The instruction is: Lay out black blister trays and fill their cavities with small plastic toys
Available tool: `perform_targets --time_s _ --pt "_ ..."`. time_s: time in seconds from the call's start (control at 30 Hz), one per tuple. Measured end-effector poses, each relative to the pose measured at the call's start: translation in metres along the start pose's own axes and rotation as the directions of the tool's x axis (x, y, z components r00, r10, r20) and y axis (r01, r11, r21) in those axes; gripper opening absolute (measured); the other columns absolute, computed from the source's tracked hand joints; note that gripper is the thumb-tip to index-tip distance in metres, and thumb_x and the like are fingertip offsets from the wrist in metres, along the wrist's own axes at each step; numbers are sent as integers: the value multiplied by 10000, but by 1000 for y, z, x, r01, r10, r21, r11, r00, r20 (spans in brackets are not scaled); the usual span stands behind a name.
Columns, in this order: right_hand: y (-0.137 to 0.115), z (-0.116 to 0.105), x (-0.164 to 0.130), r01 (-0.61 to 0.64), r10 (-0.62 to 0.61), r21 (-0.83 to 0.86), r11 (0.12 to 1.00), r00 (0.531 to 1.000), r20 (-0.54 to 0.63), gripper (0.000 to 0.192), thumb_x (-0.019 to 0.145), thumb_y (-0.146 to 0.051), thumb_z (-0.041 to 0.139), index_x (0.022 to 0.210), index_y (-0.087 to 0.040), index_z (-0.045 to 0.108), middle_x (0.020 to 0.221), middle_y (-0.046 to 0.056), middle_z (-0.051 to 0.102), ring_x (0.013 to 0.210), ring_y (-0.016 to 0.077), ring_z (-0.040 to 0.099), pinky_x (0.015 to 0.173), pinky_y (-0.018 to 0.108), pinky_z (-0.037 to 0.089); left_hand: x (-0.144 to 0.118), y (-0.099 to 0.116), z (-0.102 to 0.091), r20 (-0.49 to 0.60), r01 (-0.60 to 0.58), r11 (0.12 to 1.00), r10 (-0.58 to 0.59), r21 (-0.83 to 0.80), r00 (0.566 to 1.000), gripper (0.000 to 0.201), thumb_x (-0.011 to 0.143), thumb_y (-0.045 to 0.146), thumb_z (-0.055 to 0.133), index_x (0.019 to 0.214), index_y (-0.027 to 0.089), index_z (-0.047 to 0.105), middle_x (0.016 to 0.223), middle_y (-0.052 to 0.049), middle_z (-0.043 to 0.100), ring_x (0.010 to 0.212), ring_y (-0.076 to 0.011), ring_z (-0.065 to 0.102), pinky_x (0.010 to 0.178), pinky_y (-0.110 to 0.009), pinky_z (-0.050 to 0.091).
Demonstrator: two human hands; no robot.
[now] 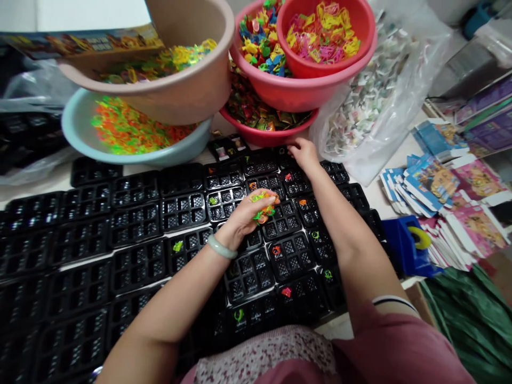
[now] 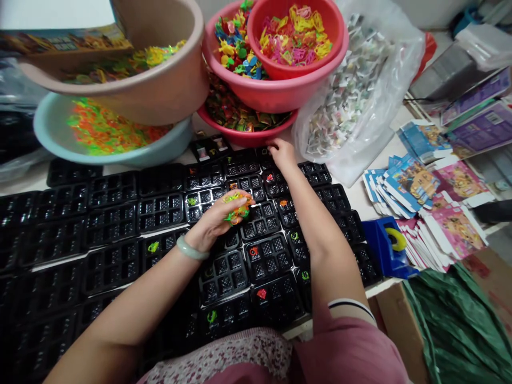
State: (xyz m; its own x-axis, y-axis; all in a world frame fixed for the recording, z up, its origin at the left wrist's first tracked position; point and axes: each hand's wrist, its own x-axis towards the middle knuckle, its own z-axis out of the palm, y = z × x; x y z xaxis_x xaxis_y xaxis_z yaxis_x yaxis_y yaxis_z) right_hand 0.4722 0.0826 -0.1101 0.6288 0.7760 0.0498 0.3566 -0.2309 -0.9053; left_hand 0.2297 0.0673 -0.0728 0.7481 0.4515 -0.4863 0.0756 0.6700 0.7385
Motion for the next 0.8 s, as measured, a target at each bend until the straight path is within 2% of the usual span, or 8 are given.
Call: perform_targets --time_s 0.07,0.17,0.23,0.3,0.4,0.57,0.73,0.8 --pt "-11 -14 -36 87 -89 59 994 995 36 174 818 -285 615 932 -181 696 874 41 695 760 154 641 768 344 538 5 1 2 -14 -12 1000 12 -19 1000 445 560 325 876 862 151 598 805 -45 671 493 -43 500 358 -114 269" --pt "-25 -32 -100 105 -142 163 981 962 233 287 773 -401 684 995 -220 691 949 34 668 751 135 620 711 309 536 18 -2 15 -53 -47 998 45 -50 998 442 563 319 872 862 157 590 764 -17 649 498 -42 503 360 -113 267" --pt "-28 -38 -134 89 -127 173 981 966 224 383 690 -405 765 1026 -242 679 1010 31 633 701 112 598 644 279 527 28 -7 30 -78 -91 994 86 -66 993 421 576 312 865 852 161 586 725 14 616 495 -35 498 364 -114 275" --pt "-24 -40 -153 75 -94 154 985 989 118 371 679 -386 778 1004 -244 671 988 27 618 677 105 582 614 270 517 37 -14 48 -94 -125 989 117 -82 989 403 592 313 859 843 163 582 702 34 589 492 -30 493 367 -115 290" --pt "-12 -44 -162 69 -63 154 986 997 -45 201 764 -383 703 892 -235 657 885 18 635 743 140 604 677 297 527 46 -21 72 -79 -127 984 118 -127 990 392 613 327 852 839 164 576 682 49 564 487 -25 489 364 -110 298" --pt "-1 -59 -166 11 9 210 978 996 -91 170 817 -409 635 831 -240 630 853 14 662 751 165 620 714 328 533 52 -25 88 25 -66 988 70 -139 997 393 602 313 851 813 162 556 693 44 575 487 -23 503 360 -104 306" --pt "5 -75 -169 196 -191 52 979 977 -92 110 854 -346 614 821 -245 640 865 16 658 840 176 617 782 335 506 63 -29 92 130 -22 993 37 -119 991 411 572 295 854 818 160 554 701 49 573 468 -14 478 355 -107 294" --pt "7 -81 -166 209 -207 18 978 975 -83 102 854 -337 612 812 -246 632 859 13 658 842 177 615 784 335 503 71 -29 97 159 -16 994 33 -109 987 411 563 286 854 812 156 554 681 50 564 463 -15 474 352 -109 284"
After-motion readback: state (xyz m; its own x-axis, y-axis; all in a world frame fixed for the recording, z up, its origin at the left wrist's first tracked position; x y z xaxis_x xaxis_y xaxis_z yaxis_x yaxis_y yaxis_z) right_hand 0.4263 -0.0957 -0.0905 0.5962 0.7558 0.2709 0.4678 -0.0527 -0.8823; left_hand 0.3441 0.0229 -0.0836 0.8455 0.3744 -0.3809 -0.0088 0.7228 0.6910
